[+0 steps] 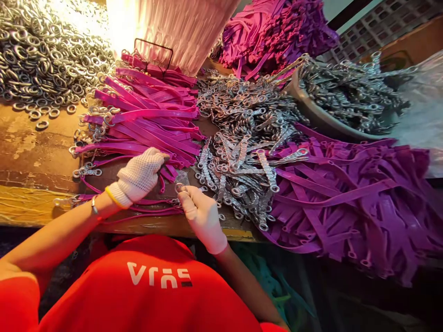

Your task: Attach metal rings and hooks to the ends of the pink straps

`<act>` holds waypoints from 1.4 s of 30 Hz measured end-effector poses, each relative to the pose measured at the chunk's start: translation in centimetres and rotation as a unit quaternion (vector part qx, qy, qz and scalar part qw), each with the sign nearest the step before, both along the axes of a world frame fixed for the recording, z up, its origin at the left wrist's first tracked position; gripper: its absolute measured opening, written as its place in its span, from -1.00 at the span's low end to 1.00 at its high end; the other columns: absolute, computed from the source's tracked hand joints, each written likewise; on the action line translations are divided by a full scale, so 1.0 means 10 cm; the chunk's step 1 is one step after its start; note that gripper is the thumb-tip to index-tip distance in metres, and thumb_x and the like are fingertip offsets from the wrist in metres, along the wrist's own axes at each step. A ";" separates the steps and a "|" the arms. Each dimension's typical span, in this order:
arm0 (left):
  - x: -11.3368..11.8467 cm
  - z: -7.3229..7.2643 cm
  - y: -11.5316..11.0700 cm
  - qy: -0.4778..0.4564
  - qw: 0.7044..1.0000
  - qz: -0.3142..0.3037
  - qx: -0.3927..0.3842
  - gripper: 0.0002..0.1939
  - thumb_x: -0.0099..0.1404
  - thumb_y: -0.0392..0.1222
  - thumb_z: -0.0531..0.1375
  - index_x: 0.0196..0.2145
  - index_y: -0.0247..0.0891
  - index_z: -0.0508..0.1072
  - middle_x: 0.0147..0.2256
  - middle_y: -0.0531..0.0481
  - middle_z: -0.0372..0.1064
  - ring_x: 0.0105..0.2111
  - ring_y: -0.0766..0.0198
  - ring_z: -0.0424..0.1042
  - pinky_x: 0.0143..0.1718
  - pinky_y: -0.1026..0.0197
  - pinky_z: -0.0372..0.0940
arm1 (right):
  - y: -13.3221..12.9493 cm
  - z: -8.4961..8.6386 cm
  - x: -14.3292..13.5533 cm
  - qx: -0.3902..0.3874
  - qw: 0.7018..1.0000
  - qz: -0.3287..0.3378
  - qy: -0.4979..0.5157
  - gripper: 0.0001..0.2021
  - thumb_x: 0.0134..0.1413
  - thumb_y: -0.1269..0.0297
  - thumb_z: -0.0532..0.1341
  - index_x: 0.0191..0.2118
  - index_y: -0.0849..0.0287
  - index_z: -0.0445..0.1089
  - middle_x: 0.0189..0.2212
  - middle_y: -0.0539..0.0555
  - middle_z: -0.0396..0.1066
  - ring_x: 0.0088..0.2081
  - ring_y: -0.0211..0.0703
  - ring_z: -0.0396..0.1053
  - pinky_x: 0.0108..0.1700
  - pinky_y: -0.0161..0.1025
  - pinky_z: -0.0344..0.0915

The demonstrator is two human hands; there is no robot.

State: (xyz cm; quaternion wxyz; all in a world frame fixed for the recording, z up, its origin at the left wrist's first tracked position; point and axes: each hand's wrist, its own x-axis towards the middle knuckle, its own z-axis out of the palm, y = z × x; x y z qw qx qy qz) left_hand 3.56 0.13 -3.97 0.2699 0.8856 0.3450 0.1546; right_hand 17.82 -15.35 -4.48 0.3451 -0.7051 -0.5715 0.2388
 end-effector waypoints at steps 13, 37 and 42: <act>0.10 -0.06 0.06 0.036 0.998 0.022 -0.048 -0.73 0.29 -0.39 0.08 -0.14 -0.31 0.53 -0.09 -0.22 0.46 -0.13 0.06 0.48 -0.12 0.16 0.30 | -0.02 -0.07 -0.05 -0.034 0.999 0.002 0.015 -0.67 0.39 0.17 0.06 0.11 0.14 0.41 -0.22 0.08 0.58 -0.26 -0.13 0.51 -0.18 -0.26 0.31; -0.32 -0.16 -0.62 -0.106 0.905 0.016 -0.413 -0.74 0.36 -0.05 0.12 -0.33 -0.29 0.47 -0.55 0.07 0.35 -0.58 0.35 0.25 -0.54 0.33 0.14 | 0.10 0.20 -0.13 -0.076 0.948 0.143 -0.272 -0.66 0.37 0.32 0.08 0.19 0.20 0.28 -0.07 0.19 0.52 -0.13 -0.06 0.49 -0.20 -0.24 0.25; -0.34 -0.15 -0.63 -0.113 0.884 0.028 -0.454 -0.63 0.31 0.10 0.19 -0.35 -0.31 0.49 -0.62 0.08 0.32 -0.63 0.37 0.22 -0.59 0.34 0.09 | 0.15 0.20 -0.11 -0.217 0.929 0.143 -0.264 -0.63 0.28 0.16 0.22 0.14 0.13 0.30 -0.19 0.08 0.59 -0.23 -0.01 0.55 -0.34 -0.24 0.18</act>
